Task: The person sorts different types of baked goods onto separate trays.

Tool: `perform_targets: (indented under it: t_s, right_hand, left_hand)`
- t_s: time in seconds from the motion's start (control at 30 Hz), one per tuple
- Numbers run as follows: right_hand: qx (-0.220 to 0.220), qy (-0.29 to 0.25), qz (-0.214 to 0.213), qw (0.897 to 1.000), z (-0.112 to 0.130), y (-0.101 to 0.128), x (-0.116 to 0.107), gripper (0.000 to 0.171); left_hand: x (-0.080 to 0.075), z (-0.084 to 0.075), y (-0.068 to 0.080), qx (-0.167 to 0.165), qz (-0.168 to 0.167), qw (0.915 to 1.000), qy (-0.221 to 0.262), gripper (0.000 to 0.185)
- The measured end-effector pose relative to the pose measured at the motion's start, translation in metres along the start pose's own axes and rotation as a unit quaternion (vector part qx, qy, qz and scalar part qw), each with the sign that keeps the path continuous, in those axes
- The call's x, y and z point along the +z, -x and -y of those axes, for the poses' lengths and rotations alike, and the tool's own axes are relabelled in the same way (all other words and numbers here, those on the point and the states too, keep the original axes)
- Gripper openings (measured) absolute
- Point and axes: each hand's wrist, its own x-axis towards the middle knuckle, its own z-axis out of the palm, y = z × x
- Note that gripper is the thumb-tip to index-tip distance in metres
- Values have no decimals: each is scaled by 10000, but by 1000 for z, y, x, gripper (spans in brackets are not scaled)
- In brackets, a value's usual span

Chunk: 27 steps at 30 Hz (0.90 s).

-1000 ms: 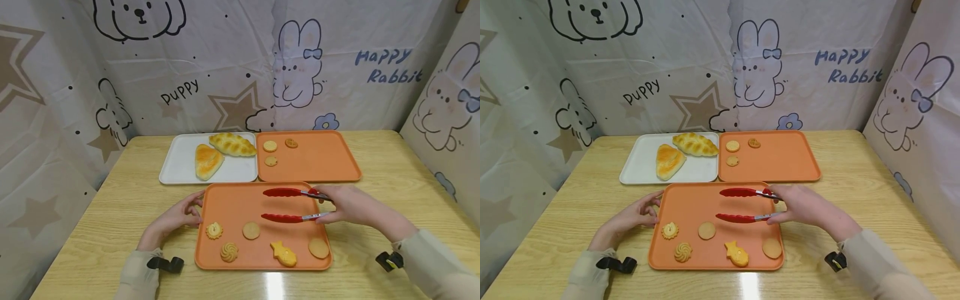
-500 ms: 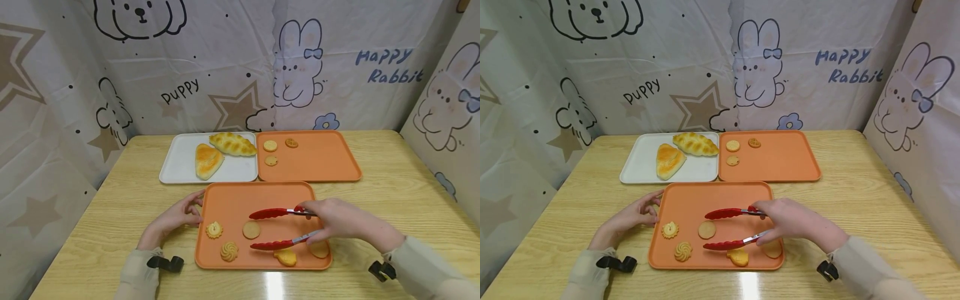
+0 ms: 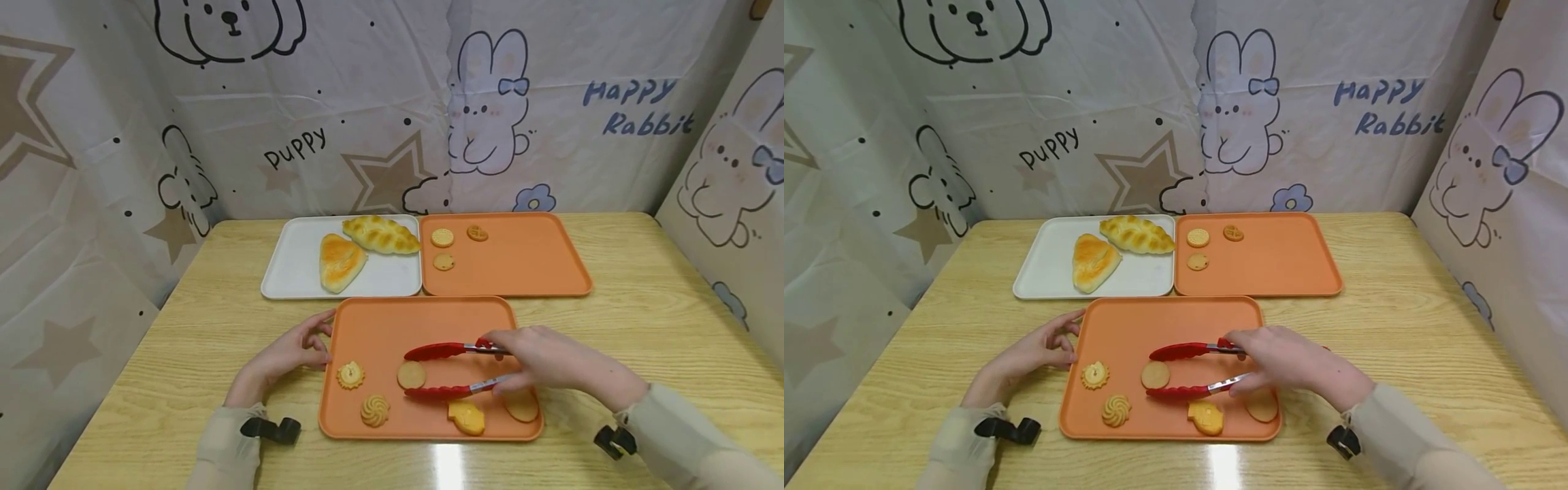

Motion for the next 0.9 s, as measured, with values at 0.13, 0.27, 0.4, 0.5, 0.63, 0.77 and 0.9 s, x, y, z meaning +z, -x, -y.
perform_targets:
  t_s: [0.13,0.27,0.4,0.5,0.63,0.77,0.9]
  right_hand:
    - [-15,-15,-51,10000,-2,0,1,49]
    - [-90,-27,-113,9999,-3,0,2,47]
    - [-116,-11,-178,9998,-6,0,0,46]
    - [-39,55,-212,9998,-8,1,-2,47]
    - [171,181,-259,9994,-14,2,-6,50]
    - [338,257,-352,9985,-23,2,-8,49]
    - [474,315,-495,9972,-32,2,-9,48]
  left_hand:
    - [0,0,0,30,20,10000,10,83]
    - [0,0,0,23,16,10000,15,83]
    - [0,0,0,-3,5,10000,57,83]
    - [0,0,0,-23,0,10000,78,83]
    - [0,1,0,-39,1,9999,96,83]
    - [0,1,0,-41,7,9999,115,83]
    - [0,1,0,-35,23,9999,125,83]
